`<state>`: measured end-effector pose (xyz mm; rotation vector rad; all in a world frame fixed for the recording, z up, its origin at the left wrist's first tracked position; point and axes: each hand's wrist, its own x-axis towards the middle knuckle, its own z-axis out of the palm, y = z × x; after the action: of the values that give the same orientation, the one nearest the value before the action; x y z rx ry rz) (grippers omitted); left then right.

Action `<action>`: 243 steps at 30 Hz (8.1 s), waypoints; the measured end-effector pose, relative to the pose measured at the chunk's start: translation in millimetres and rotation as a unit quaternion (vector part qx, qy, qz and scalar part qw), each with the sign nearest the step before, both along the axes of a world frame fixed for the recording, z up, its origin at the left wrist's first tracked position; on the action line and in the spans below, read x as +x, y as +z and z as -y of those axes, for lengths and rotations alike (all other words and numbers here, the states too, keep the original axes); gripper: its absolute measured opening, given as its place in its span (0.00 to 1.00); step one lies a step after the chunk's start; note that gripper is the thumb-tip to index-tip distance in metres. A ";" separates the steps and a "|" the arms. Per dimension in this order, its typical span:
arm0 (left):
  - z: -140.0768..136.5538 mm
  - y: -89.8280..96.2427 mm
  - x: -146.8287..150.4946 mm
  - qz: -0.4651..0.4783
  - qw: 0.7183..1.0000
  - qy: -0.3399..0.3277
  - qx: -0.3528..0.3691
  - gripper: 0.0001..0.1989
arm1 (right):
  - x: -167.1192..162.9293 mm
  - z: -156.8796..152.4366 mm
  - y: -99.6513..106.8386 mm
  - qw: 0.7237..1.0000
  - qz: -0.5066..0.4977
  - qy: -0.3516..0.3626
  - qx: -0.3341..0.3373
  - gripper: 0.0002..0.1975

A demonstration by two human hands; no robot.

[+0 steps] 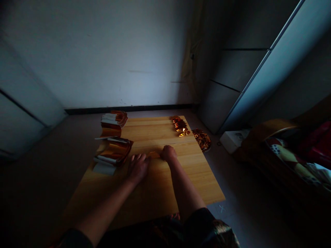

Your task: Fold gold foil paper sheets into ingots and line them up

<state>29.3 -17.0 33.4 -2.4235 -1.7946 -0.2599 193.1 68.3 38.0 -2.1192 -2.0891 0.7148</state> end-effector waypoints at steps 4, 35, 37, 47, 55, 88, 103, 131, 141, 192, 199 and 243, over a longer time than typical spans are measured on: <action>-8.3 -6.2 -6.5 0.029 1.000 0.001 0.004 0.14 | 10.8 14.7 1.3 0.995 -0.063 0.012 0.080 0.07; -24.6 -14.3 -3.0 0.077 0.996 0.028 0.022 0.11 | -6.3 42.2 2.0 0.973 0.016 0.140 0.185 0.11; -24.9 -14.9 -2.6 0.079 0.996 0.028 0.026 0.11 | -6.9 41.9 -0.2 0.968 0.031 0.158 0.193 0.11; -31.6 -19.3 6.2 0.251 0.964 0.082 0.045 0.10 | -13.8 40.0 -8.2 0.957 0.055 0.169 0.230 0.10; -41.3 -22.0 8.9 0.564 0.812 0.149 -0.014 0.16 | -24.7 41.2 -15.6 0.959 -0.008 0.094 0.265 0.09; -34.3 -9.0 13.0 0.674 0.715 0.069 -0.169 0.28 | -28.6 41.4 -14.5 0.982 -0.047 0.009 0.180 0.12; -37.1 -8.7 3.8 0.668 0.714 0.141 -0.153 0.17 | -31.0 46.4 -18.0 0.964 -0.026 0.032 0.264 0.11; -34.9 -24.4 9.7 0.560 0.819 0.110 -0.058 0.14 | -29.9 40.0 -23.4 0.935 0.038 0.137 0.324 0.07; -34.5 -21.0 9.3 0.539 0.830 0.139 -0.041 0.15 | -26.3 42.3 -25.7 0.930 -0.042 0.104 0.349 0.05; -13.7 -22.4 3.9 0.472 0.878 0.075 -0.023 0.13 | 136.4 -50.2 -13.3 0.901 0.219 0.014 0.375 0.10; -11.6 -23.1 2.7 0.458 0.886 0.064 -0.023 0.12 | 129.9 -59.4 -14.7 0.909 0.224 0.004 0.352 0.12; 1.3 18.0 -103.0 -0.010 0.975 0.208 -0.083 0.17 | -0.3 34.5 -21.6 0.953 0.007 0.138 0.269 0.09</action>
<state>-73.8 -18.3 51.3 -2.0609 -2.3357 -0.0462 192.7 33.8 16.4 -1.5643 -2.2762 0.1126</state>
